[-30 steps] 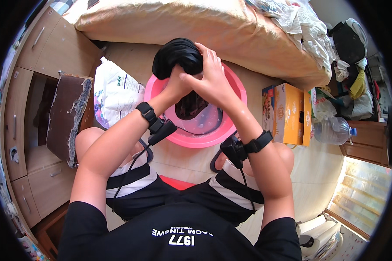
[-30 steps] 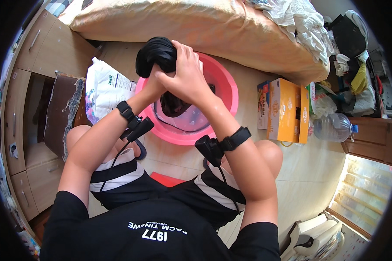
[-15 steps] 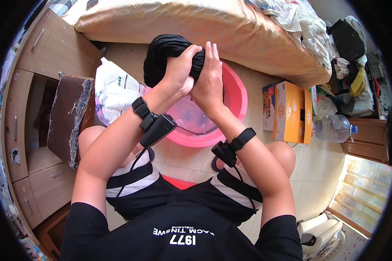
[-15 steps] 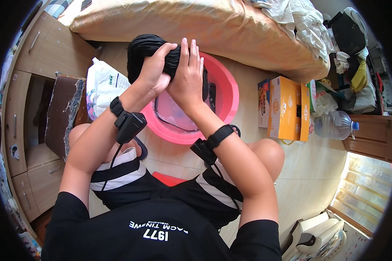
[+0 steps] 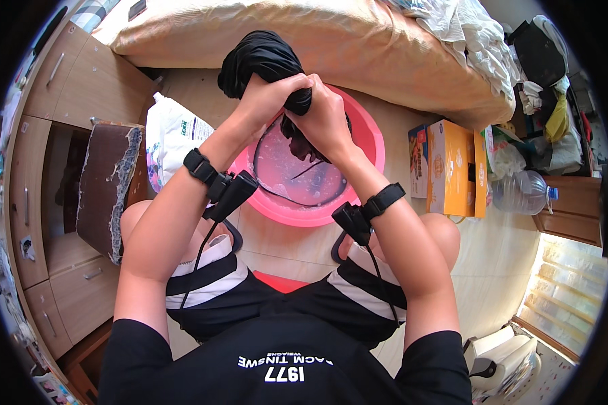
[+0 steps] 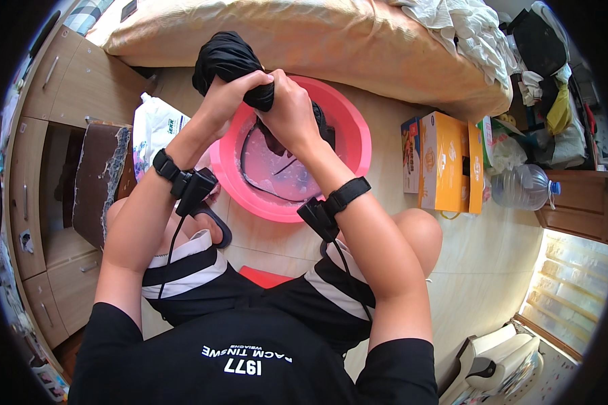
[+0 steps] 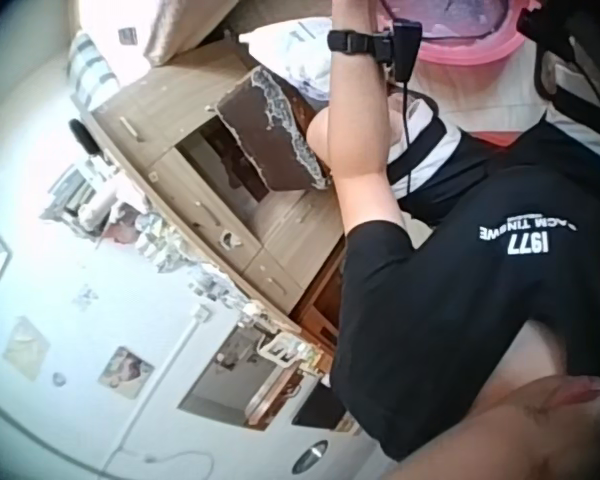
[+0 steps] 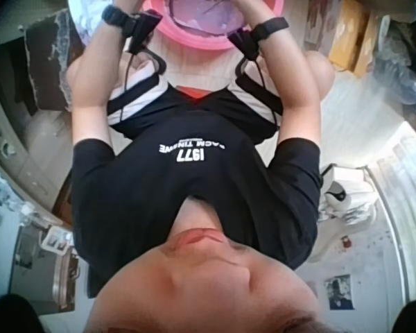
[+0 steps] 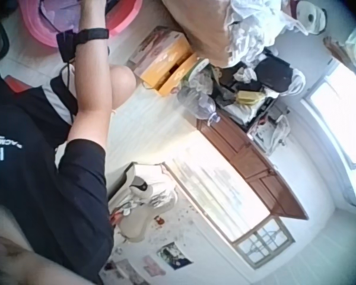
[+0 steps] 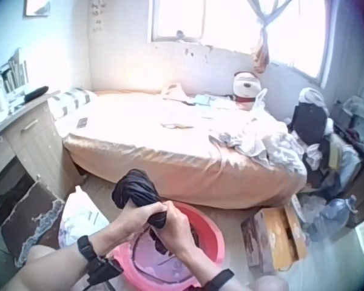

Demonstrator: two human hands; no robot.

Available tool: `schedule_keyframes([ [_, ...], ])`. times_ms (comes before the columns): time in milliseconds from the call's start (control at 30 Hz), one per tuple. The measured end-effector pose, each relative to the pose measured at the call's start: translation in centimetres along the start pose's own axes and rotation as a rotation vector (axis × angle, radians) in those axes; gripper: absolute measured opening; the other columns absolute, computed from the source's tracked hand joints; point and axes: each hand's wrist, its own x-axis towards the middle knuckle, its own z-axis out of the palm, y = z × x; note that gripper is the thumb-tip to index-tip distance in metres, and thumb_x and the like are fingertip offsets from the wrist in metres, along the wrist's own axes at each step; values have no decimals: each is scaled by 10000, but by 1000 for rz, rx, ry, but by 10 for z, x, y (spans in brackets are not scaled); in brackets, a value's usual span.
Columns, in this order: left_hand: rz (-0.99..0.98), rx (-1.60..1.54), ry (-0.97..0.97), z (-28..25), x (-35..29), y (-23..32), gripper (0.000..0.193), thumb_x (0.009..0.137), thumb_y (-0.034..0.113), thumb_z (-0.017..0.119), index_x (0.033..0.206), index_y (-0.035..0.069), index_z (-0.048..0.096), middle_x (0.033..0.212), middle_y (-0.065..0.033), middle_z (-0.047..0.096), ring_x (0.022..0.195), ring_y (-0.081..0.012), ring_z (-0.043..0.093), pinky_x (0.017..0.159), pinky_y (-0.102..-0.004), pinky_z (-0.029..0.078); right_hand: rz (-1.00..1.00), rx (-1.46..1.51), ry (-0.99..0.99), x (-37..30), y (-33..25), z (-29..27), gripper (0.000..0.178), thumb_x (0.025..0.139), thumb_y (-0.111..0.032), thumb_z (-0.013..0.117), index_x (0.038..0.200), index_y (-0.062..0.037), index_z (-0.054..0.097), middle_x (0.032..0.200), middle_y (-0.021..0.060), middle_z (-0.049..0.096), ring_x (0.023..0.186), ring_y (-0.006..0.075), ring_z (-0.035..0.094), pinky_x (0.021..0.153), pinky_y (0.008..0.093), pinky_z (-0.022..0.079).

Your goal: The person washes black clothing by hand in a pink basin filled with water, rubbing and squeezing the fabric before wringing it out.

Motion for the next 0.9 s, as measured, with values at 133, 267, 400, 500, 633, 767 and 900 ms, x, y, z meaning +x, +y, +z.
schedule_keyframes([
  [133, 37, 3, -17, -3, 0, 3, 131, 902, 102, 682, 1007, 48, 627, 1017, -26, 665, 1006, -103, 597, 930, -291, 465, 4, 118, -98, 3, -7, -3, 370, 785, -114, 799, 1083, 14, 622, 969, 242, 704, 952, 411, 697, 798, 419, 547],
  [267, 86, -8, -246, -5, -1, 7, 88, 934, 84, 619, 998, 44, 575, 1041, -71, 666, 1101, -135, 593, 1013, -305, 446, 47, 230, -230, 2, -4, -8, 333, 789, -105, 779, 1066, 31, 654, 936, 211, 722, 919, 329, 727, 818, 387, 549],
  [400, 135, -85, -257, -6, 0, -6, 55, 966, 81, 591, 960, 40, 555, 959, -79, 670, 1164, -179, 623, 1065, -334, 428, 89, 378, -289, -1, 0, -6, 339, 795, -120, 779, 1065, 45, 655, 912, 185, 729, 902, 284, 730, 828, 376, 550],
  [500, 168, -82, -143, -2, -3, -13, 85, 959, 72, 612, 896, 45, 562, 815, -52, 639, 1016, -181, 665, 974, -325, 477, 47, 304, -321, -2, -2, -4, 358, 806, -139, 786, 1085, 37, 648, 928, 188, 732, 889, 303, 731, 818, 370, 552],
  [633, 214, -108, -10, 5, 2, -19, 133, 942, 44, 631, 834, 58, 556, 768, -31, 614, 825, -146, 640, 827, -298, 503, 19, 67, -194, -4, -5, -3, 474, 767, -166, 823, 1165, -12, 618, 1078, 177, 689, 1018, 351, 660, 872, 419, 519],
  [767, 229, -268, 173, 7, 11, -18, 171, 930, 26, 640, 783, 60, 560, 734, -29, 597, 733, -138, 597, 729, -288, 485, -49, -301, 149, -15, -22, 12, 604, 712, -178, 845, 1231, -55, 562, 1110, 146, 599, 1082, 370, 564, 896, 477, 471],
  [900, 217, -344, 320, 2, 23, -19, 188, 929, 44, 647, 756, 62, 575, 736, -27, 592, 724, -137, 587, 720, -283, 480, 56, -204, 172, -17, -33, 7, 587, 739, -150, 832, 1225, -30, 525, 1059, 174, 555, 1027, 383, 568, 875, 466, 486],
])
